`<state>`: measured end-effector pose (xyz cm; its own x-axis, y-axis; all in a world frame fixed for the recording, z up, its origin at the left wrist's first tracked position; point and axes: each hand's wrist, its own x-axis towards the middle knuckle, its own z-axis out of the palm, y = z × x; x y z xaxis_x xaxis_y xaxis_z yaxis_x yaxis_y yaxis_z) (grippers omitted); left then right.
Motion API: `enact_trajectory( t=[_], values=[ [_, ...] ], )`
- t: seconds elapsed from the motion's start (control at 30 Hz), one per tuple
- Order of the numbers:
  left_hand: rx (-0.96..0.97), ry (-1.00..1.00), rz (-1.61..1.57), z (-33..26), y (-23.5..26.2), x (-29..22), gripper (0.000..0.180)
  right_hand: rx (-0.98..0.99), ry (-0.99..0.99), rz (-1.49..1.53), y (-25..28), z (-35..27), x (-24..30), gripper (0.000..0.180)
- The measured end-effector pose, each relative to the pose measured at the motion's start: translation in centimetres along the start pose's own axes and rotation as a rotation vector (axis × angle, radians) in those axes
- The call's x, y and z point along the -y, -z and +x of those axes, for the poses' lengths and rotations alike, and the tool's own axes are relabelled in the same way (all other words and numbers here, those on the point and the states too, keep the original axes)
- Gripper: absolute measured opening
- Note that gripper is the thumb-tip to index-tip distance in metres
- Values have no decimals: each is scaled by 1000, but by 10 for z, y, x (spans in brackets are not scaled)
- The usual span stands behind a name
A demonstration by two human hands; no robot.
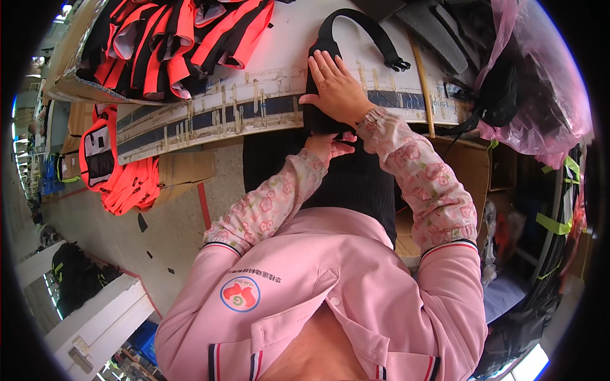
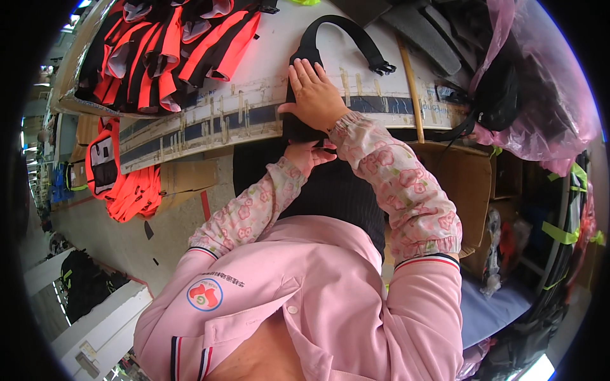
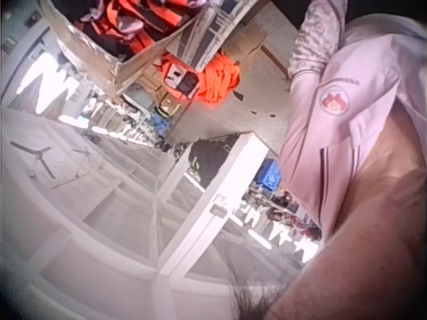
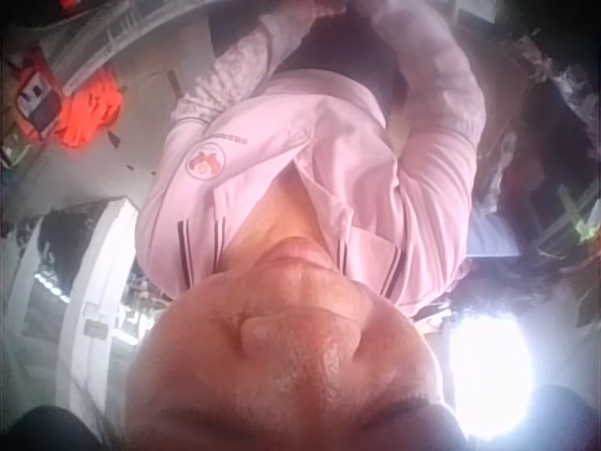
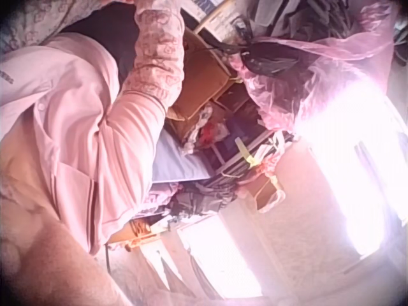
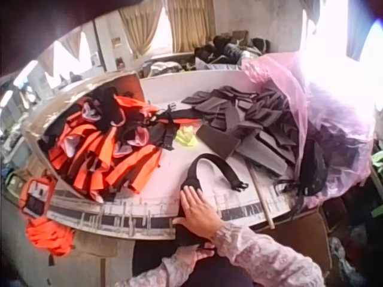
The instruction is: Assembling components of high-visibility safety vests or life jackets by inserting foam pads and securing straps.
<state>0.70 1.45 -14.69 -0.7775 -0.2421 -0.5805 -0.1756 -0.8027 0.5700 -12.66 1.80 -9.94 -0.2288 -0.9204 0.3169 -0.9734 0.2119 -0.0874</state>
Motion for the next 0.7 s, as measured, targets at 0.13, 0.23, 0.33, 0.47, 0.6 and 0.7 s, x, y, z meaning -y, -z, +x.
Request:
enact_trajectory(
  t=[0.13, 0.23, 0.33, 0.47, 0.6, 0.7],
  values=[
    [42, 3, 77, 6, 12, 9, 26, -16, 31, -9, -14, 8, 9, 82],
    [21, -39, 0, 7, 13, 12, 21, -17, 46, 12, -25, 14, 15, 84],
    [-44, 28, 28, 4, 8, 11, 21, 22, 34, 57, -26, 13, 15, 84],
    [39, 59, -205, 4, 13, 10, 24, 36, 40, 90, -23, 11, 14, 83],
    [312, 96, -558, 5, 24, 7, 26, 34, 54, 68, -21, 14, 9, 81],
    [130, 90, -275, 9, 21, 7, 35, 26, 62, 64, -23, 15, 9, 80]
  ],
)
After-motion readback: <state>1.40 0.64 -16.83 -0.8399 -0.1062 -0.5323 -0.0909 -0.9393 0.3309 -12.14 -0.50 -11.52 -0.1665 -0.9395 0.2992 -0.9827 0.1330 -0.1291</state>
